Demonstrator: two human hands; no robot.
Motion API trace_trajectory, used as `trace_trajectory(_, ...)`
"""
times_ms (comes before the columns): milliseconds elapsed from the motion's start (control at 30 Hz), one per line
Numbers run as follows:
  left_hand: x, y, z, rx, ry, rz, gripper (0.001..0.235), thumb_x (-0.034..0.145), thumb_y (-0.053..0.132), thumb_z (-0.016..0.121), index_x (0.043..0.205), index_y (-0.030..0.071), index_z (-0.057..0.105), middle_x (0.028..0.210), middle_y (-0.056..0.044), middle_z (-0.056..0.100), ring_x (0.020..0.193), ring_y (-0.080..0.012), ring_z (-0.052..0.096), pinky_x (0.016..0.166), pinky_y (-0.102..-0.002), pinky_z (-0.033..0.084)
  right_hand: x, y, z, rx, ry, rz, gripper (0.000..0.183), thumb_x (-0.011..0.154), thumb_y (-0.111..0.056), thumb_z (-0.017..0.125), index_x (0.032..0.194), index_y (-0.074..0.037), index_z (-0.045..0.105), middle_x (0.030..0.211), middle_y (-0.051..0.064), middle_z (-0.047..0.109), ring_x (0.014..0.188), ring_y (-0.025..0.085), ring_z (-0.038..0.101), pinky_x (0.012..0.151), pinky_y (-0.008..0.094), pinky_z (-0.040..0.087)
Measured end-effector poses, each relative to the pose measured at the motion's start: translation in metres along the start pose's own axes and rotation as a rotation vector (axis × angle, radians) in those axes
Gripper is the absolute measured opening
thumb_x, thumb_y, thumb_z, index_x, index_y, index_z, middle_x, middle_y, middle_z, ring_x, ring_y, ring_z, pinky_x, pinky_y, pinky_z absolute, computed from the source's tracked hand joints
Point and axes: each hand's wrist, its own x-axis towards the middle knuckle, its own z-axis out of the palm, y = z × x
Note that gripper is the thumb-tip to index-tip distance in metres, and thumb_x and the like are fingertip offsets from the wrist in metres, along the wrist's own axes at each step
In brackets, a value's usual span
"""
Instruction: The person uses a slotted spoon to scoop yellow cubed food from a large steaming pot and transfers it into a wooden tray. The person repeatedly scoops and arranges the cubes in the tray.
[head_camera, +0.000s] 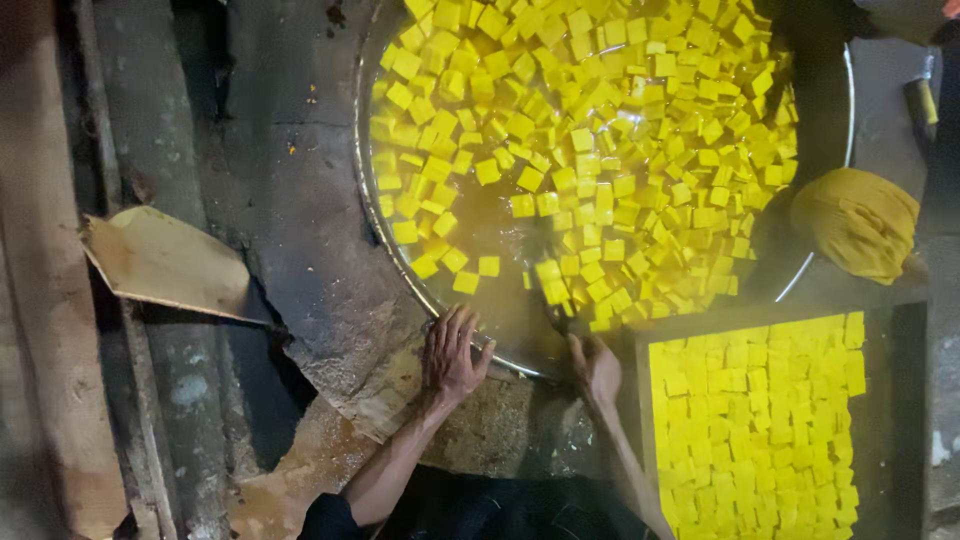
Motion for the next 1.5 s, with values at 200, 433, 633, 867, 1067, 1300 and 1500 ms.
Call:
trace_trajectory(200,0.000,0.009,0.004,0.069,-0.002,-0.007,0.057,0.092,0.043,0.067,0.135,0.006,0.057,0.145,-0.014,0.052,0.140,-0.0345,0.043,0.112,-0.055,0.032,0.038,-0.071,0.064,0.888,-0.297,0.430,0.040,0.099,-0.042,0.065,0.092,-0.002,0.067,0.068,0.004,0.059,0.049,0.015,0.049,0.042,0.034,0.036)
trace_trajectory(433,0.000,0.010,0.009,0.045,0.051,0.035,0.056,0.094,0.041,0.066,0.135,0.004,0.056,0.143,-0.018,0.054,0.139,-0.0373,0.045,0.114,-0.052,0.036,0.068,-0.101,0.104,1.120,0.117,0.160,0.029,0.099,-0.032,0.068,0.096,-0.003,0.069,0.074,0.004,0.065,0.059,0.012,0.058,0.052,0.029,0.047)
trace_trajectory(633,-0.009,0.003,0.025,0.090,0.036,0.005,0.058,0.095,0.040,0.066,0.140,0.004,0.056,0.144,-0.020,0.055,0.133,-0.0398,0.051,0.112,-0.052,0.037,0.018,-0.051,-0.007,0.890,0.380,-0.013,0.028,0.100,-0.028,0.069,0.104,-0.001,0.073,0.082,0.006,0.069,0.072,0.012,0.064,0.064,0.028,0.052)
trace_trajectory(867,-0.022,0.080,0.069,0.008,0.184,0.286,0.061,0.095,0.030,0.065,0.144,-0.003,0.051,0.150,-0.025,0.051,0.140,-0.0454,0.045,0.117,-0.059,0.029,-0.056,0.143,-0.157,1.048,0.440,0.095,0.028,0.098,-0.027,0.069,0.114,-0.004,0.072,0.078,0.005,0.073,0.064,0.010,0.065,0.057,0.027,0.053)
trace_trajectory(1067,-0.061,0.230,0.165,-0.196,-0.024,0.629,0.051,0.092,0.024,0.070,0.135,0.001,0.056,0.144,-0.023,0.053,0.138,-0.0421,0.049,0.118,-0.054,0.037,-0.157,0.350,-0.248,0.677,0.569,0.220,0.029,0.095,-0.031,0.076,0.109,-0.005,0.075,0.083,0.004,0.075,0.064,0.011,0.066,0.059,0.028,0.054)
trace_trajectory(1300,-0.113,0.317,0.239,-0.033,-0.152,0.735,0.066,0.088,0.035,0.074,0.140,0.001,0.052,0.150,-0.023,0.050,0.141,-0.0442,0.043,0.116,-0.055,0.035,-0.176,0.536,-0.292,0.177,0.620,0.198,0.045,0.098,-0.049,0.071,0.112,-0.007,0.076,0.094,0.014,0.077,0.079,0.027,0.073,0.070,0.041,0.057)
trace_trajectory(1500,-0.114,0.323,0.238,0.120,-0.072,0.704,0.071,0.085,0.038,0.076,0.140,0.000,0.051,0.149,-0.026,0.048,0.140,-0.0446,0.042,0.115,-0.055,0.035,-0.144,0.611,-0.289,-0.021,0.477,0.157,0.046,0.099,-0.050,0.069,0.115,-0.008,0.073,0.097,0.015,0.075,0.082,0.032,0.072,0.071,0.045,0.056)
